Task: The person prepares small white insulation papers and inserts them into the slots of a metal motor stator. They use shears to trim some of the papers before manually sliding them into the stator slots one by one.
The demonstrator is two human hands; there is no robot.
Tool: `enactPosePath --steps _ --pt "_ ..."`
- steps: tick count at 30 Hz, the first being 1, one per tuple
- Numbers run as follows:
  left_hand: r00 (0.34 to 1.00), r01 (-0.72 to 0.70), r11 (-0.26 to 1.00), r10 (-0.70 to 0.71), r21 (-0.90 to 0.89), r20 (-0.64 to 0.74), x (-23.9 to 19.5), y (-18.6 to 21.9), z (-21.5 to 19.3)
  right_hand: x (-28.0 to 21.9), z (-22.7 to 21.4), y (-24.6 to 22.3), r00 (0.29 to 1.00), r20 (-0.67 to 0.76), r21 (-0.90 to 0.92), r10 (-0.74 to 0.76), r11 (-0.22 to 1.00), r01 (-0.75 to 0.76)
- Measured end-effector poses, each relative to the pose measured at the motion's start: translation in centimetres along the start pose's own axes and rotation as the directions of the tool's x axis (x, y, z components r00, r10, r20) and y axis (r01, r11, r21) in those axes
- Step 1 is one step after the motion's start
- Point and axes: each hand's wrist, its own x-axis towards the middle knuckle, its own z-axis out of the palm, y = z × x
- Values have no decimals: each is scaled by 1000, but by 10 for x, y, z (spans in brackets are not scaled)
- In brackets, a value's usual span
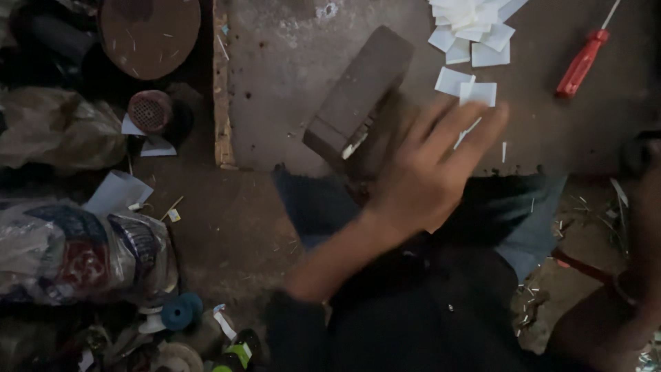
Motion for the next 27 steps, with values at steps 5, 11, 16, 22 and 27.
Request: enactPosePath --steps 5,11,16,22,27 --pt "990 -119 953 93 279 106 27 -25 43 25 0 5 1000 15 -8 -4 1000 4" --pt "986 -147 958 123 246 112 42 -26 48 -45 -70 -28 994 84 107 -74 992 65" --pt "988 -115 966 88 230 127 46 -26 54 -100 -76 -44 996 65 993 -60 98 -59" --pt "998 -24 991 32 129 -61 58 -24 50 -124 -13 -59 881 466 685 -81 -597 -417" --pt "995 98 978 -98 -185 7 46 -14 25 -113 -14 -73 956 271 938 -111 -194 -288"
